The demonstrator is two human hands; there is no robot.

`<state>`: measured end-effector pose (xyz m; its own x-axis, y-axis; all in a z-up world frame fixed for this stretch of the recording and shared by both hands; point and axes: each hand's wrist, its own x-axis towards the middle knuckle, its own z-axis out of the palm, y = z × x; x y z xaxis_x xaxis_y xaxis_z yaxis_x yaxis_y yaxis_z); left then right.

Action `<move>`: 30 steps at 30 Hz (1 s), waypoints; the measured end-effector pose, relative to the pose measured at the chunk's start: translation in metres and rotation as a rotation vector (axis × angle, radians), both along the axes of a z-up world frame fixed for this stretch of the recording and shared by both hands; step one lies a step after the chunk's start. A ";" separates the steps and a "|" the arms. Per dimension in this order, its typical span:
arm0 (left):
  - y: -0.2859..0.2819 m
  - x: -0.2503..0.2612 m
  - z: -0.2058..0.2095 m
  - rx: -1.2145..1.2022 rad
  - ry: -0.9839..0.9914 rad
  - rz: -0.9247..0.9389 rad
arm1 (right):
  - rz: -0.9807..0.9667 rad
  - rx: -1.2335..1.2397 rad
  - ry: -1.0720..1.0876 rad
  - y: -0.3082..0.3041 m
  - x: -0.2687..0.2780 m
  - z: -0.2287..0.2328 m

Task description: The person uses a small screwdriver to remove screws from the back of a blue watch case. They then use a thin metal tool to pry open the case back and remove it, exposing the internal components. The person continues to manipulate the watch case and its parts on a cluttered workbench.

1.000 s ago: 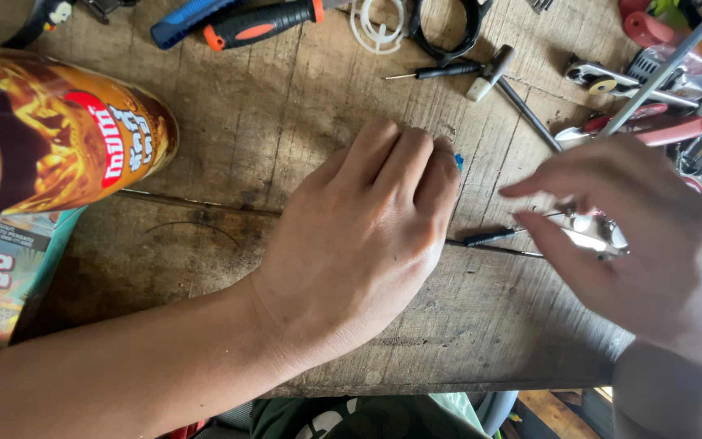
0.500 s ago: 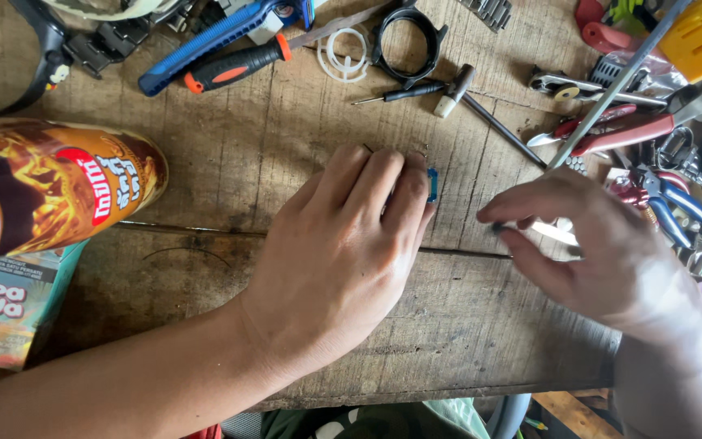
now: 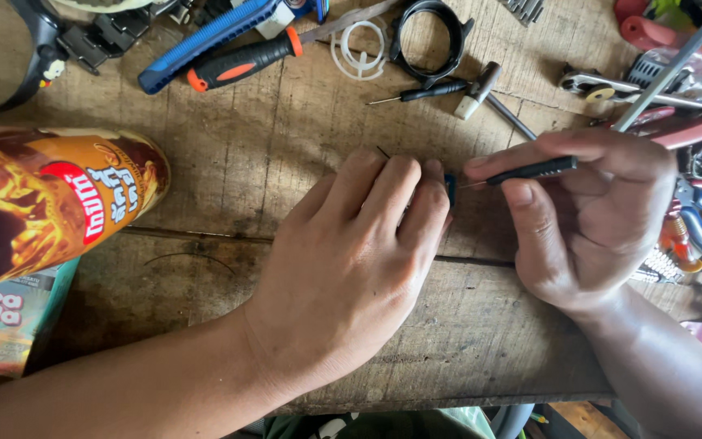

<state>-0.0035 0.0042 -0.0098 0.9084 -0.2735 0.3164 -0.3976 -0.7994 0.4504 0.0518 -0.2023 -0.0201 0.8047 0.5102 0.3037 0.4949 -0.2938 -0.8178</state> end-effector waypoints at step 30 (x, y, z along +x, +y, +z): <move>-0.002 0.001 -0.001 -0.002 -0.001 -0.009 | 0.037 -0.047 0.004 -0.005 0.005 -0.005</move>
<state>-0.0024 0.0026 -0.0109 0.9056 -0.2809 0.3177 -0.4051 -0.7948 0.4518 0.0571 -0.2074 -0.0254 0.7860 0.5534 0.2756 0.5033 -0.3137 -0.8052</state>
